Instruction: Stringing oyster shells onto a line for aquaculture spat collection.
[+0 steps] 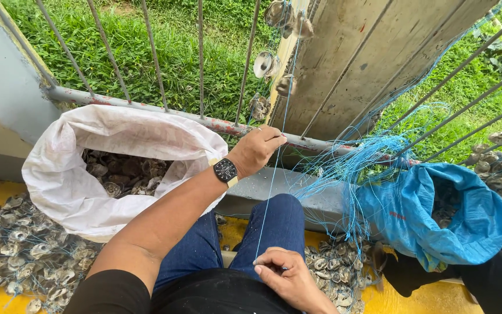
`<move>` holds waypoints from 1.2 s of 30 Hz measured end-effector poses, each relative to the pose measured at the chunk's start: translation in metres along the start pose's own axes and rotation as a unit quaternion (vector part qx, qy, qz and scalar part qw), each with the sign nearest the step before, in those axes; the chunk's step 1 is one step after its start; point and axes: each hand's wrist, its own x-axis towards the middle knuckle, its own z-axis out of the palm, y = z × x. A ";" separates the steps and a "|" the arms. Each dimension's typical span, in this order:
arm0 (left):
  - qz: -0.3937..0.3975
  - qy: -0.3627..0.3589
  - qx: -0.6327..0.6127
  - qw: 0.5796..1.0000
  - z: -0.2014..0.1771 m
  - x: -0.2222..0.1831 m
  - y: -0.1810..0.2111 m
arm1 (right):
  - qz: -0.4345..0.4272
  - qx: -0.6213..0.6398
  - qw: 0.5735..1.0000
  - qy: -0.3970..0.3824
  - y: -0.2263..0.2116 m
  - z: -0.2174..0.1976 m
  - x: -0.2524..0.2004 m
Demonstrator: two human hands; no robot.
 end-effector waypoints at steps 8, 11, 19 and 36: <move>0.030 0.026 0.048 0.998 -0.002 0.000 0.002 | 0.047 0.107 0.993 -0.030 -0.007 0.001 -0.006; -0.005 0.078 -0.022 0.997 0.003 -0.004 -0.002 | -0.151 0.065 0.986 -0.004 -0.029 -0.012 0.000; -0.288 0.075 -0.312 0.902 0.003 -0.007 0.012 | -0.128 0.001 0.935 0.331 -0.004 -0.099 0.119; -0.342 0.033 -0.437 0.831 -0.010 0.000 0.021 | -0.146 -0.031 0.928 0.341 -0.048 -0.092 0.185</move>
